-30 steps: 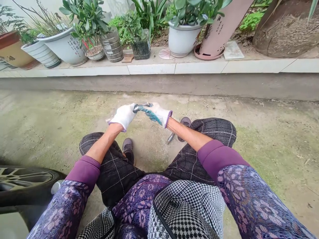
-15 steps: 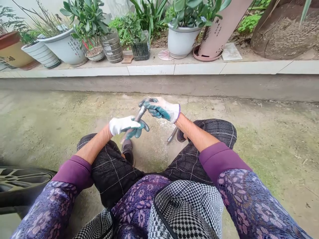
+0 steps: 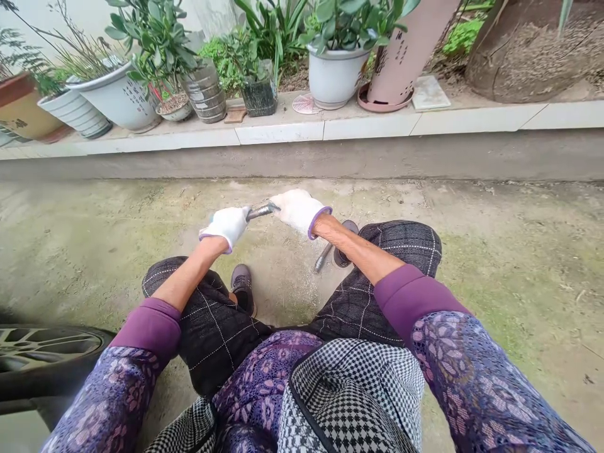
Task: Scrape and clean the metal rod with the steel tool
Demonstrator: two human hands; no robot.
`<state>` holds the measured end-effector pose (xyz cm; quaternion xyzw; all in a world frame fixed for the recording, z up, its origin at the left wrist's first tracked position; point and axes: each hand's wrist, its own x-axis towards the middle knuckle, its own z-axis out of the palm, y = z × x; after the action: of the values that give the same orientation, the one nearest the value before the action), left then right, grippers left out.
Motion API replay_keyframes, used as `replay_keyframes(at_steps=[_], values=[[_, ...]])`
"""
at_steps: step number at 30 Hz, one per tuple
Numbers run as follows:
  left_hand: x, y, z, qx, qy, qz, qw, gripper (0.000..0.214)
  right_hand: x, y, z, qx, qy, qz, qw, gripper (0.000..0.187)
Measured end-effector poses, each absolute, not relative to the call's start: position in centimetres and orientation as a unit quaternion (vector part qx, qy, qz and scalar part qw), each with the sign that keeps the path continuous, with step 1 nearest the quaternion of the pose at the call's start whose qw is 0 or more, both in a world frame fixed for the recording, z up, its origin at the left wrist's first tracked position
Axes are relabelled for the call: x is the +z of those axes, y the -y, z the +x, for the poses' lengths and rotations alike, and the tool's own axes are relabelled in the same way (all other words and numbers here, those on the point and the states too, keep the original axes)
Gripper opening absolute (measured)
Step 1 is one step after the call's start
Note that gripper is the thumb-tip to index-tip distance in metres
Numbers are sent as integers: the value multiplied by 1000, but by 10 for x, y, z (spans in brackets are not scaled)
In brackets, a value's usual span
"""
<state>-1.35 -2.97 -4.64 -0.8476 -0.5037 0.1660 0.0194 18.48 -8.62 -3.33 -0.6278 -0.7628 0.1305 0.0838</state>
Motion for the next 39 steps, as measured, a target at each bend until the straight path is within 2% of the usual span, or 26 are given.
replay_keyframes(at_steps=[2, 5, 9, 12, 15, 18, 20, 26, 29, 34, 37, 39], values=[[-44, 34, -13, 203, 460, -864, 19, 38, -33, 77, 192, 127, 753, -640, 85, 22], [-40, 37, -14, 200, 419, -886, -10, 35, -36, 66, 203, 192, 722, -645, 159, 19], [-37, 33, -21, 38, 456, -884, -94, 33, -42, 66, 205, 367, 612, -626, 314, 21], [-37, 25, -26, -95, 489, -846, -189, 36, -48, 75, 192, 407, 580, -599, 373, 27], [-39, 17, -28, -114, 543, -811, -186, 39, -52, 87, 172, 339, 666, -575, 333, 22], [-40, 15, -26, -11, 558, -826, -74, 33, -50, 95, 160, 302, 733, -552, 260, 20], [-42, 18, -24, 67, 537, -840, -23, 31, -45, 94, 163, 290, 737, -558, 245, 23], [-41, 28, -23, 95, 497, -861, -44, 24, -41, 73, 197, 202, 723, -609, 256, 23], [-38, 29, -24, 81, 486, -867, -68, 24, -44, 68, 204, 259, 682, -619, 291, 21], [-34, 34, -26, 37, 479, -870, -107, 30, -48, 69, 196, 441, 558, -615, 341, 23], [-33, 32, -27, -27, 485, -861, -154, 36, -49, 72, 188, 460, 560, -594, 350, 23], [-32, 28, -27, -32, 507, -851, -133, 37, -49, 78, 181, 432, 601, -588, 326, 21]])
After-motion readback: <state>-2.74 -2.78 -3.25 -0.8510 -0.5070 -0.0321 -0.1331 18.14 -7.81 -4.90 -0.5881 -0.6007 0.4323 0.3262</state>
